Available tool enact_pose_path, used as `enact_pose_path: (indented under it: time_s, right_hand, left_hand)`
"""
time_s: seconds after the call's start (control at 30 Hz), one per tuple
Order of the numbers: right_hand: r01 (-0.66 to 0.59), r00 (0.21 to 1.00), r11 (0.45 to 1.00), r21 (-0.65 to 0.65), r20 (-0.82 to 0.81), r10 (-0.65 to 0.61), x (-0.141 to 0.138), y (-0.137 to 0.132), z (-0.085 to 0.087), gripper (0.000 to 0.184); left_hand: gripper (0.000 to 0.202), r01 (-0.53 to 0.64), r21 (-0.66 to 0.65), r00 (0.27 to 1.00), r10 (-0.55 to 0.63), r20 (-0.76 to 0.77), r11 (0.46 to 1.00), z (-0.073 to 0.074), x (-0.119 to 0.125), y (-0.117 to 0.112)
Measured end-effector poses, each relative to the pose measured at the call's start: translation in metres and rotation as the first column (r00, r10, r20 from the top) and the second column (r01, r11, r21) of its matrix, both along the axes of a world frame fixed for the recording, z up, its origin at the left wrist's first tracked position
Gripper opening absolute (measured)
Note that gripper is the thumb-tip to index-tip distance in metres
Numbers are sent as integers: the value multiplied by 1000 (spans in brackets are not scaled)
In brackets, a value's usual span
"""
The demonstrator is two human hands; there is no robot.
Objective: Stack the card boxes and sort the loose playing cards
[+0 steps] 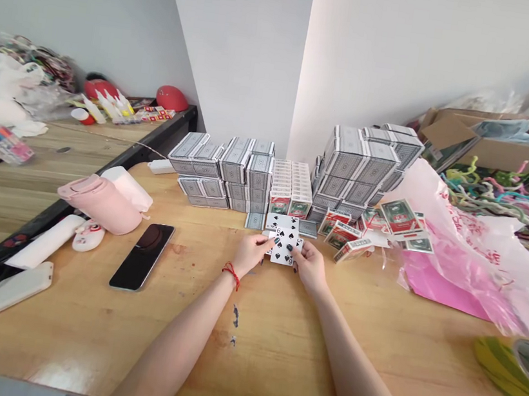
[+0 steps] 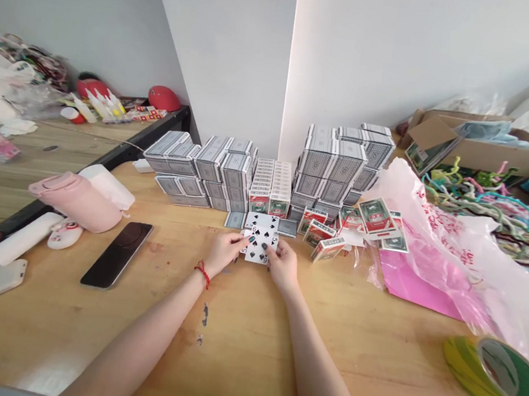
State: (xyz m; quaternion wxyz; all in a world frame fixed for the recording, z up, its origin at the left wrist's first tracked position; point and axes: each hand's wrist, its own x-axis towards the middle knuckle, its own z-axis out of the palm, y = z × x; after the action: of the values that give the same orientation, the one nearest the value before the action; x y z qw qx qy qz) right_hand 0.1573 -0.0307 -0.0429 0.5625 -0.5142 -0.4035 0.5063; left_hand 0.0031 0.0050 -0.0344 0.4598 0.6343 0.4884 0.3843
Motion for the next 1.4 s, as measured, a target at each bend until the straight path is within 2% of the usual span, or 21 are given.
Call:
enact_pose_path:
  time_s: [0.23, 0.43, 0.63, 0.73, 0.83, 0.9, 1.13, 1.4]
  right_hand:
    - [-11, 1000, 1000, 16, -18, 11, 1, 1, -3, 26]
    - [-24, 1000, 1000, -6, 3, 24, 1, -1, 3, 33]
    - [-48, 998, 998, -52, 49, 51, 2, -2, 2, 32]
    - [-40, 999, 998, -42, 16, 41, 3, -1, -1, 33]
    - [-38, 999, 999, -34, -27, 37, 5, 0, -2, 36]
    - [-37, 998, 999, -23, -43, 36, 6, 0, -2, 37]
    - [-15, 998, 1000, -10, -56, 15, 6, -1, 0, 36]
    - [-11, 999, 1000, 29, -29, 12, 6, -2, -4, 33]
  left_hand:
    - [41, 7, 1, 1000, -7, 9, 1000, -3, 0, 0]
    - [42, 23, -11, 999, -22, 22, 1000, 0, -1, 0]
    - [41, 72, -105, 996, -66, 61, 992, 1, -1, 0]
    - [39, 146, -227, 972, -97, 214, 963, 2, -5, 3]
    - [32, 296, -331, 914, -166, 371, 896, 5, -12, 6]
    - [28, 359, -355, 890, -202, 409, 863, 6, -15, 8]
    - [28, 386, -334, 887, -246, 391, 860, 6, -15, 10]
    - [31, 396, -249, 903, -326, 279, 884, 8, -12, 10]
